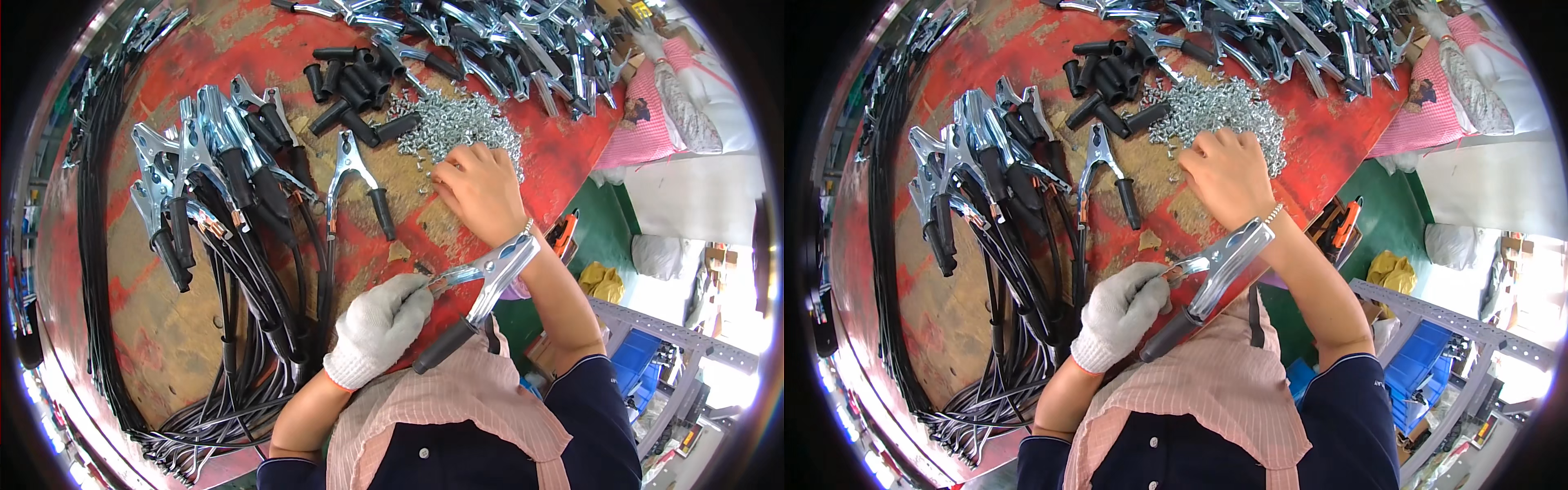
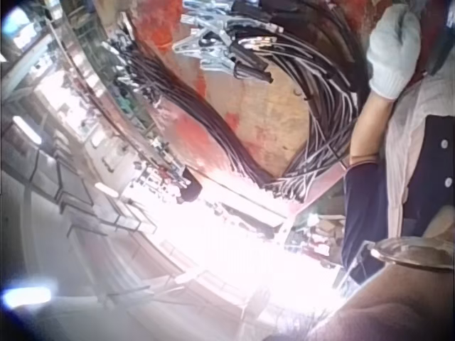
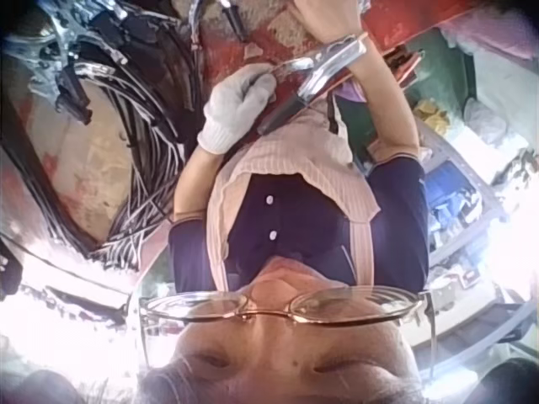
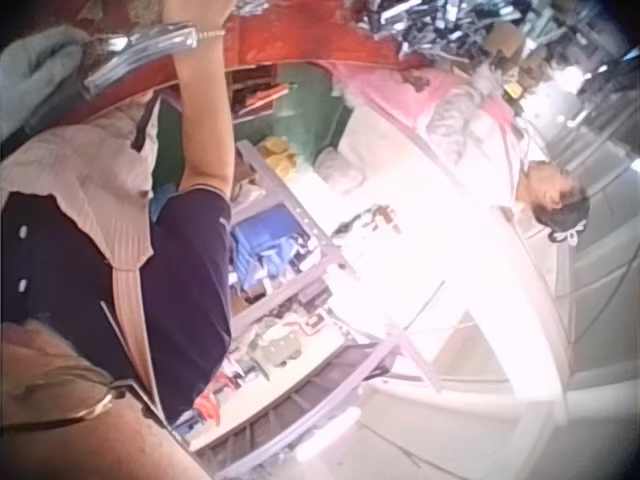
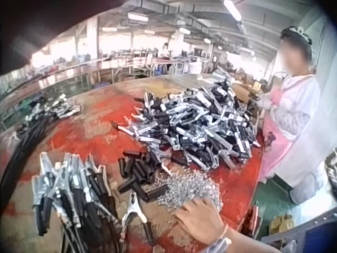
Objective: Manually assemble metal clamps and wire components at a fabrication table.
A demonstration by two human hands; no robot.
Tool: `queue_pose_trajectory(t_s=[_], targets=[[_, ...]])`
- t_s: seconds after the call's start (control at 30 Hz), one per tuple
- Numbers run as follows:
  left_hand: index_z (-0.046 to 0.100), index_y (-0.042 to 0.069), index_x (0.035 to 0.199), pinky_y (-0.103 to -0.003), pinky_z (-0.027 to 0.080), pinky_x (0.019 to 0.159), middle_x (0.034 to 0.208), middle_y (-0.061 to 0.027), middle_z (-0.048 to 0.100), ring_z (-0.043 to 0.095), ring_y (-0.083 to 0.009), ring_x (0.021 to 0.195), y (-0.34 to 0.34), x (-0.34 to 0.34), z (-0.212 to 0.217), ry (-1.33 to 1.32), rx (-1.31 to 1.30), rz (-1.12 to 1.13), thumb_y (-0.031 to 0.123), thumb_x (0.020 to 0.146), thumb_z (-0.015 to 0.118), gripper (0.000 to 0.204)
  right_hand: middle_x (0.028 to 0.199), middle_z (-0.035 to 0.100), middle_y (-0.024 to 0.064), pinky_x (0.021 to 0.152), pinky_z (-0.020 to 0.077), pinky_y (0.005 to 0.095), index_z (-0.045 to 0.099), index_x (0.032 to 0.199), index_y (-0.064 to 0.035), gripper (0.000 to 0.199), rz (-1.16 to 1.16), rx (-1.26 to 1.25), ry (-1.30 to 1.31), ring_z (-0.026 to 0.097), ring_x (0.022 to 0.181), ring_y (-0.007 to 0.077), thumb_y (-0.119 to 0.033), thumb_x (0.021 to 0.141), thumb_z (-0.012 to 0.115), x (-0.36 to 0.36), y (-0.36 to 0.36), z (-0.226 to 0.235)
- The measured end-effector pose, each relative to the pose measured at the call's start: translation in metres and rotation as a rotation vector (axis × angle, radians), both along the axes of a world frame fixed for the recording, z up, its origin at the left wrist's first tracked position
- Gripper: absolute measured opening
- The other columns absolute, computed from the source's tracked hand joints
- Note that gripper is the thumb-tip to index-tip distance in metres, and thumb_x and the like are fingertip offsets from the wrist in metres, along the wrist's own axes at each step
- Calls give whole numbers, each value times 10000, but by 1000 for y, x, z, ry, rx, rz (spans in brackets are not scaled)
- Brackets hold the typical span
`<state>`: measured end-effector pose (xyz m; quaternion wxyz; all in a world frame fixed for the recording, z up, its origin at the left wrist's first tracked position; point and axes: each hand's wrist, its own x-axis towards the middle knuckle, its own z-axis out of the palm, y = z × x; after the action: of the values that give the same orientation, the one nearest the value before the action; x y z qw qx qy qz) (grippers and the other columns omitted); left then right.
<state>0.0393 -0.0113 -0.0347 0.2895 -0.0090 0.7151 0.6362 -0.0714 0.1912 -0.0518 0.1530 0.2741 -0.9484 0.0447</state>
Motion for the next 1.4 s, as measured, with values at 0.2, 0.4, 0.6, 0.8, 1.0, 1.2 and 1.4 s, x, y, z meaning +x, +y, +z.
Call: queue_pose_trajectory(t_s=[0.2, 0.4, 0.6, 0.8, 1.0, 1.2, 1.4], targets=[[637, -14, 1086, -274, 487, 680, 768, -82, 635, 608, -134, 706, -2, 2, 0, -19, 21, 14, 132, 929, 547, 233, 900, 668, 31, 733, 498, 332, 644, 900, -54, 121, -110, -953, -583, 640, 853, 157, -125, 834, 718, 24, 1, 3], [625, -47, 1095, -270, 492, 692, 774, -71, 644, 610, -121, 724, -5, -2, 12, -66, 47, 26, 117, 937, 525, 248, 899, 689, 51, 697, 526, 261, 631, 996, 1, 158, -214, -1320, -967, 654, 807, 101, -114, 903, 686, 89, -4, -1], [632, -18, 1100, -290, 501, 684, 783, -96, 658, 635, -163, 702, -3, 1, 8, 3, 14, 1, 137, 926, 561, 244, 901, 665, 35, 733, 496, 251, 628, 976, 5, 126, -213, -1434, -1005, 620, 845, 90, -106, 924, 654, 108, -12, -11], [631, 0, 1109, -300, 506, 690, 807, -106, 665, 647, -182, 711, -4, -2, 9, 9, -21, -28, 141, 922, 563, 244, 871, 599, -9, 702, 438, 245, 627, 956, -16, 83, -181, -1575, -1203, 528, 790, 65, -93, 947, 599, 114, -7, -22], [613, 62, 1184, -336, 510, 585, 818, -129, 668, 670, -234, 666, -4, 0, 5, 343, -206, -66, 134, 880, 602, 313, 890, 586, 17, 719, 437, 273, 651, 965, -2, 212, -53, -1514, -1058, 516, 806, 98, -123, 998, 480, 116, 2, -15], [593, 89, 1241, -354, 479, 480, 713, -107, 640, 633, -225, 557, 2, -4, 15, 973, -619, -294, 143, 822, 640, 425, 923, 620, 92, 819, 468, 319, 670, 1000, 37, 251, -81, -1279, -1104, 590, 875, 196, -152, 986, 505, 110, 14, 4], [589, -11, 1201, -273, 492, 528, 784, -49, 651, 620, -98, 610, 1, -14, 17, 215, -99, 146, 56, 945, 477, 288, 859, 621, 83, 680, 502, 352, 710, 917, -70, 130, -262, -582, -260, 619, 794, 264, -114, 795, 722, 66, 37, -12]])
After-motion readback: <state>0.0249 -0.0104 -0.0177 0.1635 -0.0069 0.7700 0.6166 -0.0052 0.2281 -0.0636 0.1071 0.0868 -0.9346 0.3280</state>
